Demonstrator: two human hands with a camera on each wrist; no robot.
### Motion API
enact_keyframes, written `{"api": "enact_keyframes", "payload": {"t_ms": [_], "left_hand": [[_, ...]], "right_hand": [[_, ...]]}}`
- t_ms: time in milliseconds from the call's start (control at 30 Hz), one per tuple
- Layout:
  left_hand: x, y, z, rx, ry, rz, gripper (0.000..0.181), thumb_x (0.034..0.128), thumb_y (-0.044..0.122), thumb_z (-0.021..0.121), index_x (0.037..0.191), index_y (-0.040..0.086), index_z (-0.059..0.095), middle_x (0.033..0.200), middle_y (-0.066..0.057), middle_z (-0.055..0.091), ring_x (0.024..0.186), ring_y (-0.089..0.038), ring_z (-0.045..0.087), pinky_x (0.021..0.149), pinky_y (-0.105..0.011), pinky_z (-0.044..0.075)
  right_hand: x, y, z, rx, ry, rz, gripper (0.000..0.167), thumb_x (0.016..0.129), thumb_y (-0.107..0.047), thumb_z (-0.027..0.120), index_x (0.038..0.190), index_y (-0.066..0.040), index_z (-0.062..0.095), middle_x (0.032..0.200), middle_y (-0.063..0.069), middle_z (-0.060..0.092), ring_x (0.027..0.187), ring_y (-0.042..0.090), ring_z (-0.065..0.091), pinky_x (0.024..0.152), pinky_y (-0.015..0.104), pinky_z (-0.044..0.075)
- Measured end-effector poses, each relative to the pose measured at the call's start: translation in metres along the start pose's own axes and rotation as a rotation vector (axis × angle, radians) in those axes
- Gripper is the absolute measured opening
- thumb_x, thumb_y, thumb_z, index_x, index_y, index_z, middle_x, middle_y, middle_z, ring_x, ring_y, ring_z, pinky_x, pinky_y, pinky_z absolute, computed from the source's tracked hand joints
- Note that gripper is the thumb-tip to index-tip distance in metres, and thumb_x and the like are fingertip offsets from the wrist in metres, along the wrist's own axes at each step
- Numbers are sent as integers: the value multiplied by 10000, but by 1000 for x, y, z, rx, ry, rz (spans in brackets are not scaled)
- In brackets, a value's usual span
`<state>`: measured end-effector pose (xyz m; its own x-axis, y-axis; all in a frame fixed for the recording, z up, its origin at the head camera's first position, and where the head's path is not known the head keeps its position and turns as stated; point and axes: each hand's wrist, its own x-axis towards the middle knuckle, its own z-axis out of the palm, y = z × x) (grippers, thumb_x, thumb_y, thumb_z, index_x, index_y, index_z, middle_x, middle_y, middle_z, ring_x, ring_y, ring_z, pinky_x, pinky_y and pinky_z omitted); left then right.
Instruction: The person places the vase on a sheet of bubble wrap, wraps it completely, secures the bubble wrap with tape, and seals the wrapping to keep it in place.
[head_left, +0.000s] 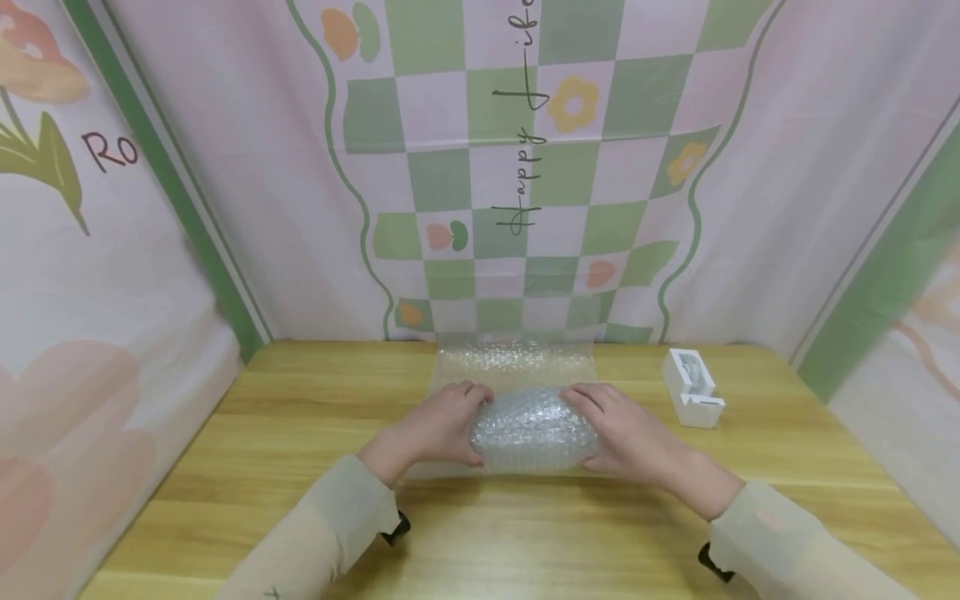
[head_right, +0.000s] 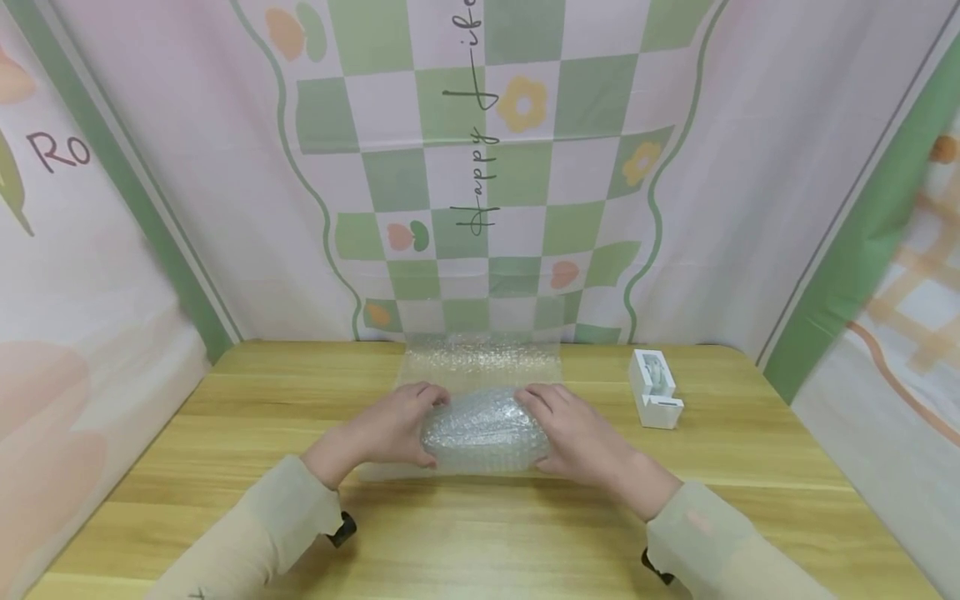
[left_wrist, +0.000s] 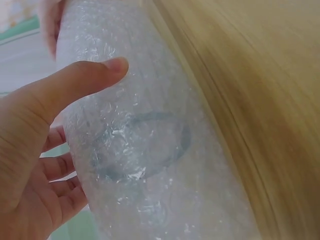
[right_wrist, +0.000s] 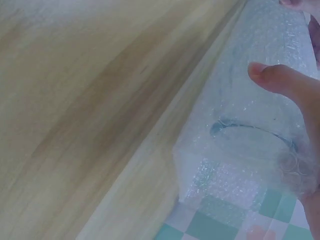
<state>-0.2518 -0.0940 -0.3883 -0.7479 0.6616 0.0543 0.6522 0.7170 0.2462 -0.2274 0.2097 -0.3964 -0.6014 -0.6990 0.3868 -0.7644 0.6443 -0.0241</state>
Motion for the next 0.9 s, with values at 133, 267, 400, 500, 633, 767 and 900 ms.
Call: {"api": "enact_keyframes", "payload": {"t_ms": [133, 267, 400, 500, 633, 767, 900], "left_hand": [[-2, 0, -3, -47, -20, -1, 874, 682, 327, 965, 1386, 37, 537, 1317, -107, 612, 1193, -259, 586, 1054, -361, 491], [-4, 0, -5, -94, -40, 5, 857, 686, 304, 965, 1383, 42, 541, 1302, -99, 619, 1180, -246, 592, 1037, -353, 502], [-6, 1, -6, -119, -61, 9, 838, 697, 303, 962, 1381, 57, 545, 1291, -78, 622, 1169, -218, 591, 1015, -328, 510], [-7, 1, -7, -124, -72, 15, 833, 696, 321, 962, 1372, 62, 550, 1278, -68, 626, 1156, -199, 593, 1001, -310, 513], [-9, 2, -8, -127, -86, 16, 832, 688, 348, 964, 1357, 66, 558, 1249, -53, 628, 1124, -177, 595, 975, -294, 521], [-11, 4, -7, -124, -95, 8, 840, 678, 365, 965, 1351, 67, 560, 1225, -35, 625, 1094, -159, 590, 953, -283, 527], [-14, 6, -7, -121, -89, 12, 835, 678, 372, 962, 1344, 66, 563, 1212, -32, 627, 1084, -156, 590, 944, -278, 528]], "right_hand": [[0, -2, -3, 19, -22, 21, 984, 587, -202, 987, 1406, 72, 514, 1355, 235, 577, 1232, 394, 565, 1038, 531, 493], [0, -4, -5, 26, -28, 19, 973, 569, -207, 986, 1385, 77, 539, 1335, 237, 593, 1215, 392, 578, 1023, 526, 506], [-2, -6, -7, 30, -46, 30, 978, 564, -245, 987, 1380, 73, 551, 1326, 231, 601, 1208, 384, 587, 1016, 516, 513], [-3, -8, -9, 36, -51, 32, 977, 571, -259, 988, 1384, 64, 553, 1323, 219, 603, 1201, 377, 591, 1005, 513, 522], [-5, -8, -10, 46, -45, 13, 975, 578, -247, 990, 1394, 54, 548, 1331, 211, 598, 1197, 379, 592, 993, 522, 526], [-6, -9, -11, 50, -45, -1, 998, 580, -274, 997, 1403, 53, 537, 1348, 213, 589, 1210, 386, 584, 1002, 534, 517], [-7, -9, -11, 67, -67, 15, 1009, 600, -296, 990, 1421, 53, 520, 1373, 218, 572, 1235, 389, 568, 1015, 537, 506]]}}
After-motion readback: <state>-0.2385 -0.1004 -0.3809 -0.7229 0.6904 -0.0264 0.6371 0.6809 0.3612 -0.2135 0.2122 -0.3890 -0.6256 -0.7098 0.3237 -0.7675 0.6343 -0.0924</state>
